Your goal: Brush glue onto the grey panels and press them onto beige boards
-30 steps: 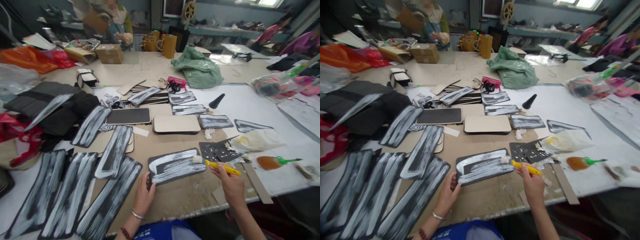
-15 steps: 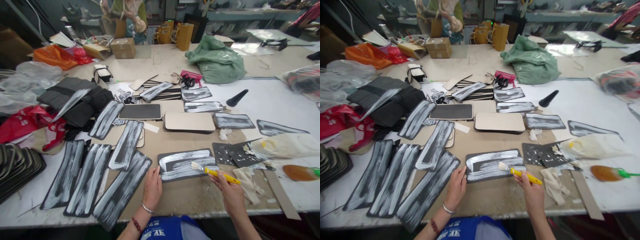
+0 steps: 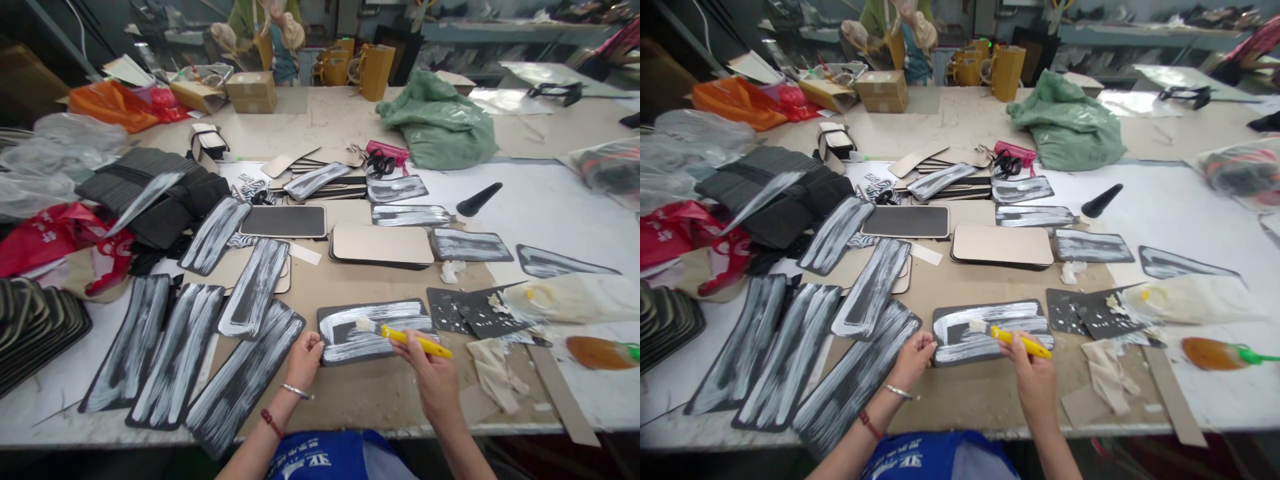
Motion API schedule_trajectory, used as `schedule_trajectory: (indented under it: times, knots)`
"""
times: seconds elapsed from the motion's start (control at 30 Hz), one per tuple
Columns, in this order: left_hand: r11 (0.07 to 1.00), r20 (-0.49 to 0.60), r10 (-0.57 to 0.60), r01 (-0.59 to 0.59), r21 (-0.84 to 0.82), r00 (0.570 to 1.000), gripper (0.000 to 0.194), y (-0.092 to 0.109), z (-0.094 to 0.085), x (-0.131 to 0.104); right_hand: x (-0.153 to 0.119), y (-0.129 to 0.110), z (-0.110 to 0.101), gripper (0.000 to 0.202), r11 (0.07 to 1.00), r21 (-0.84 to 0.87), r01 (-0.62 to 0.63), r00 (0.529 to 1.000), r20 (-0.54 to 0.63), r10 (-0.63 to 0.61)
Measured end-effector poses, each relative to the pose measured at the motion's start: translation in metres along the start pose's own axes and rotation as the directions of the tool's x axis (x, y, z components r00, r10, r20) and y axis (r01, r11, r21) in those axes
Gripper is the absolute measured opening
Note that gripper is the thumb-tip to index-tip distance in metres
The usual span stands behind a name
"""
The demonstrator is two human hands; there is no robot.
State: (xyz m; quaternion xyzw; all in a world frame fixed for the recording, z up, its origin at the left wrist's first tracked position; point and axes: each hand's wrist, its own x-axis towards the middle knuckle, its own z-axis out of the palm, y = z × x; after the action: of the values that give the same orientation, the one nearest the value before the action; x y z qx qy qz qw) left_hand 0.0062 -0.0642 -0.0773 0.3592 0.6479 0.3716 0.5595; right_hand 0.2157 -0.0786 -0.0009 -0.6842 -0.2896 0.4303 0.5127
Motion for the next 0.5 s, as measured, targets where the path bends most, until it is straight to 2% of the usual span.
schedule_trajectory:
  times: [0.1, 0.17, 0.2, 0.3, 0.37, 0.43, 0.5]
  knots:
    - [0.998, 0.004, 0.051, -0.051, 0.027, 0.999, 0.013, 0.001, -0.001, -0.003, -0.002, -0.003, 0.046, 0.046, 0.996, 0.085, -0.039, 0.99, 0.136, 0.027]
    - [0.996, 0.004, 0.075, -0.075, 0.042, 0.997, 0.01, 0.001, -0.001, -0.003, 0.001, 0.002, 0.064, 0.047, 0.997, 0.074, -0.03, 0.985, 0.173, 0.017]
    - [0.995, 0.003, 0.083, -0.083, 0.048, 0.997, 0.009, 0.001, -0.001, -0.004, 0.003, 0.005, 0.066, 0.047, 0.999, 0.048, -0.005, 0.986, 0.166, -0.003]
    - [0.994, 0.002, 0.099, -0.099, 0.055, 0.995, 0.009, 0.001, -0.001, -0.004, 0.008, 0.01, 0.053, 0.046, 0.996, -0.03, 0.087, 0.994, 0.073, -0.085]
    - [0.993, 0.003, 0.104, -0.104, 0.055, 0.995, 0.01, 0.002, -0.001, -0.005, 0.005, 0.01, 0.039, 0.045, 0.994, -0.034, 0.1, 0.995, 0.028, -0.099]
    - [0.993, 0.006, 0.108, -0.108, 0.054, 0.994, 0.01, 0.002, -0.002, -0.006, -0.004, 0.01, 0.033, 0.045, 0.999, 0.002, 0.053, 0.998, 0.041, -0.054]
    - [0.992, 0.011, 0.114, -0.114, 0.056, 0.993, 0.01, 0.002, -0.003, -0.006, -0.012, 0.013, 0.036, 0.045, 0.999, 0.04, -0.023, 0.995, 0.095, 0.019]
